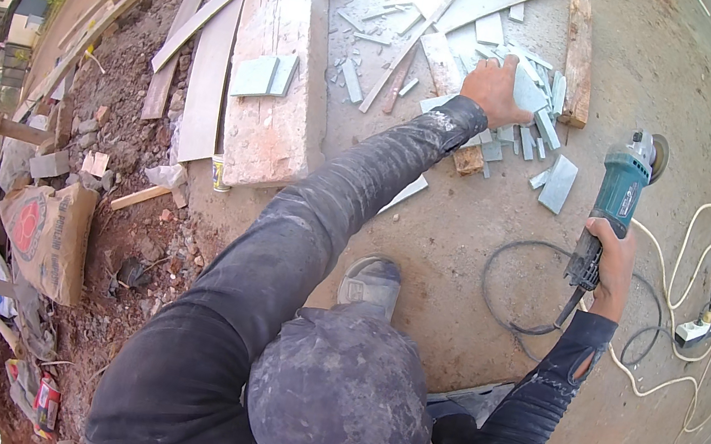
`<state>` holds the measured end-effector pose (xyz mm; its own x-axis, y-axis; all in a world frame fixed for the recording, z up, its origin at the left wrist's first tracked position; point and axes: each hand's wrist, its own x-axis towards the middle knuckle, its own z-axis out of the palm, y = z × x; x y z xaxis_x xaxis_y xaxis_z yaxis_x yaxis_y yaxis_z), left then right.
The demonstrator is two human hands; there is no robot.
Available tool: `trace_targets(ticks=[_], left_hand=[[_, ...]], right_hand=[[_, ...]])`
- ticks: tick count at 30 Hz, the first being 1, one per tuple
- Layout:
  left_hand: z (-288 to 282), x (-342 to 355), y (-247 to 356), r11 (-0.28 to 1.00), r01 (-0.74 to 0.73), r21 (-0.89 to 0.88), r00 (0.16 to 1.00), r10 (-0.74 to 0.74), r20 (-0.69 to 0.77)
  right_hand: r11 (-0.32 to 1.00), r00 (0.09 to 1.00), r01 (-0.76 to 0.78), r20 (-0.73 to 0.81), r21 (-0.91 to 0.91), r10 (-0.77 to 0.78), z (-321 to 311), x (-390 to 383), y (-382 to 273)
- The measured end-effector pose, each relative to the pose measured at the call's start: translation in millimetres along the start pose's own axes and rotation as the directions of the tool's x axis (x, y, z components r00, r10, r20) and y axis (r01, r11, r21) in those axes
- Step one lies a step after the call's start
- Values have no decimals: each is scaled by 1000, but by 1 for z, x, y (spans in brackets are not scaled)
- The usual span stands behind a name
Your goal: The person positions rectangular stone tiles on a wooden beam and cuts them using an angle grinder, picking up and examining the pieces between cuts.
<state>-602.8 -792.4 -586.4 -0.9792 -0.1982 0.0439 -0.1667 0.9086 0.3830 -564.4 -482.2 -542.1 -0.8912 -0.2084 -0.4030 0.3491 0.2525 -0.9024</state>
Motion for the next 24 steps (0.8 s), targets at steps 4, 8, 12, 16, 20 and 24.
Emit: trace_targets(ticks=[4,8,12,16,20,24], left_hand=[[-57,-46,-15,975,103,-196,982,-131,-139],[-105,-145,-81,962,271,-34,924,-270,-272],[-133,-239,-148,835,544,79,813,-502,-296],[-138,-281,-190,787,602,136,769,-525,-365],[-136,-276,-185,777,621,102,751,-554,-359],[-104,-265,-168,892,353,282,837,-167,-521]], right_hand=[[1000,1000,-15,6,-18,15,5,-2,-12],[1000,999,6,38,-23,-5,14,-3,-18],[999,996,35,81,-26,-33,24,3,-11],[999,993,43,115,-16,-41,36,9,-7],[998,990,59,126,-11,-58,39,10,-10],[994,995,64,80,-87,-57,49,10,-7]])
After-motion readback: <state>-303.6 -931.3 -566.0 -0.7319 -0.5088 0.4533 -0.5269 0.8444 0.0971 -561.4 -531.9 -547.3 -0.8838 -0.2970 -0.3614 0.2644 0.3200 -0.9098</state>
